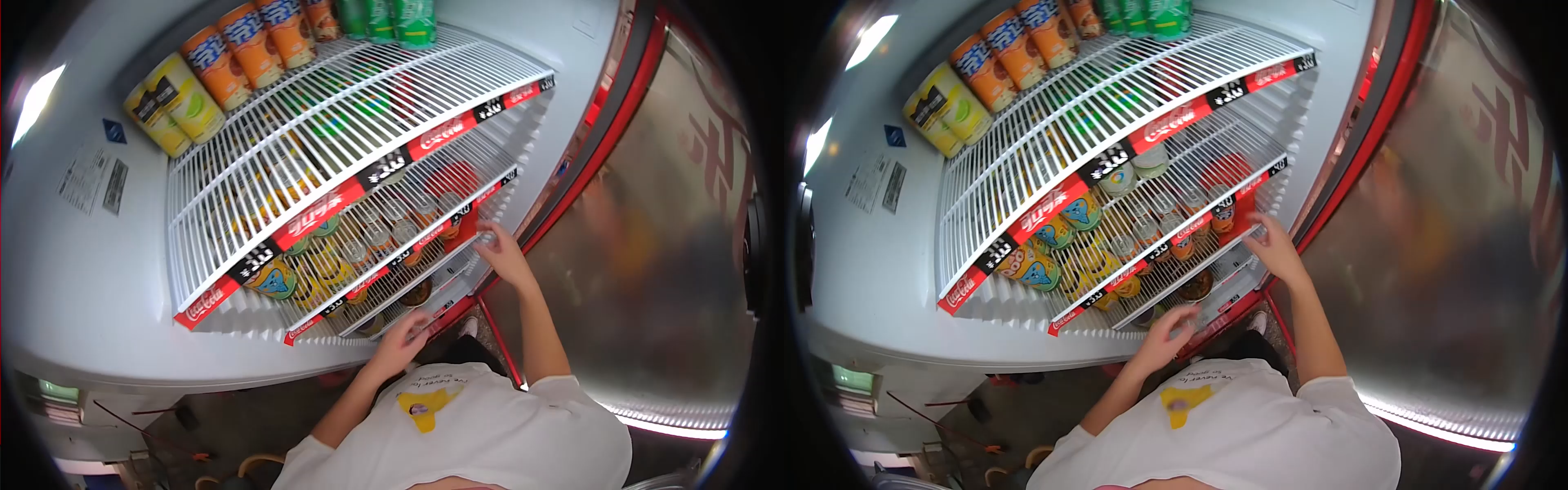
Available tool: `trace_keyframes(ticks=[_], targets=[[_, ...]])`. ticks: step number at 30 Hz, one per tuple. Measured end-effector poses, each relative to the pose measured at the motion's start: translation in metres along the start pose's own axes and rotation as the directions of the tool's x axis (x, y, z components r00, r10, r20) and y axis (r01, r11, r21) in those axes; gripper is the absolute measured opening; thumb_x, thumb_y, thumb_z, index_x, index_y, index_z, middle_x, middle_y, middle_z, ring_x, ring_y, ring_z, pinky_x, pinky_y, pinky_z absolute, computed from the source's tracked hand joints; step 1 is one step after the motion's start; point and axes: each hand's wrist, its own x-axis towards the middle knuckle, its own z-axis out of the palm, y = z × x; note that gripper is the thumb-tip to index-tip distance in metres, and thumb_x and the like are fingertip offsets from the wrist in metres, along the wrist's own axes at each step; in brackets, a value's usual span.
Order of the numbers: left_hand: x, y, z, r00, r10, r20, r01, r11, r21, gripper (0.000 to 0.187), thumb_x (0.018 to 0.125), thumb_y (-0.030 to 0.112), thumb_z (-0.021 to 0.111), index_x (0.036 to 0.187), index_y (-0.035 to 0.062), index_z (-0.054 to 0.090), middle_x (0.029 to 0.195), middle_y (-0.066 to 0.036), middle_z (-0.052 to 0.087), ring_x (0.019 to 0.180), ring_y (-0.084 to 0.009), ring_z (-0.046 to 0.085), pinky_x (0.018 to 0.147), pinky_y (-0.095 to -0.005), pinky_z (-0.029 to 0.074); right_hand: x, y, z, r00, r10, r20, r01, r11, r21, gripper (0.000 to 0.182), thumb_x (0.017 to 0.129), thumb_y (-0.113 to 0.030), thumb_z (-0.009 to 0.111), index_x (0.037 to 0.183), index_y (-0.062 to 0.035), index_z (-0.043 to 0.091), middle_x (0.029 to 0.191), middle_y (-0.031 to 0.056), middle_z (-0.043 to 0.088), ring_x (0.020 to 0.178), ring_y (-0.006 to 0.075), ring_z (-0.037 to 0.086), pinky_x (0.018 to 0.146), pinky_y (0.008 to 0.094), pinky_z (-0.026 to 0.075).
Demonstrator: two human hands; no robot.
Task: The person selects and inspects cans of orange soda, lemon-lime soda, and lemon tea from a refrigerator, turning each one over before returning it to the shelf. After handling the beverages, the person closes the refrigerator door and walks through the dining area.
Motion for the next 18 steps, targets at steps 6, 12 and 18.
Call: trace_keyframes(ticks=[6,12,18], targets=[[0.109,-0.011,0.023,0.986,0.149,-0.08,-0.131,0.972,0.194,0.06,0.092,0.011,0.063,0.146,0.002,0.04,0.144,-0.019,0.048,0.135,-0.0279,0.047,0.111,-0.0376,0.04,0.051,0.015,0.031,0.938,-0.31,-0.154,0.271,0.935,-0.231,0.051,0.084,-0.016,0.074,0.127,0.0004,0.051,0.123,0.0229,0.055,0.087,0.0335,0.064,0.078,0.0383,0.052],[0.154,-0.02,0.04,0.985,0.108,-0.136,-0.057,0.942,0.33,0.086,0.087,0.019,0.066,0.154,-0.0064,0.018,0.157,-0.029,0.026,0.148,-0.0383,0.027,0.12,-0.0398,0.023,0.057,0.013,0.055,0.957,-0.236,-0.171,0.226,0.971,-0.074,0.057,0.081,-0.012,0.077,0.127,0.0003,0.045,0.091,0.0185,0.065,0.077,0.0348,0.065,0.068,0.0418,0.051],[0.131,-0.006,0.048,0.942,0.308,-0.135,-0.243,0.901,0.358,0.08,0.084,0.011,0.065,0.151,-0.0058,0.025,0.152,-0.03,0.035,0.144,-0.0417,0.033,0.118,-0.044,0.029,0.036,0.048,0.056,0.919,-0.296,-0.261,0.345,0.924,0.166,0.043,0.081,-0.004,0.079,0.107,-0.0036,0.044,0.104,0.0147,0.065,0.087,0.0236,0.068,0.073,0.0338,0.055]])
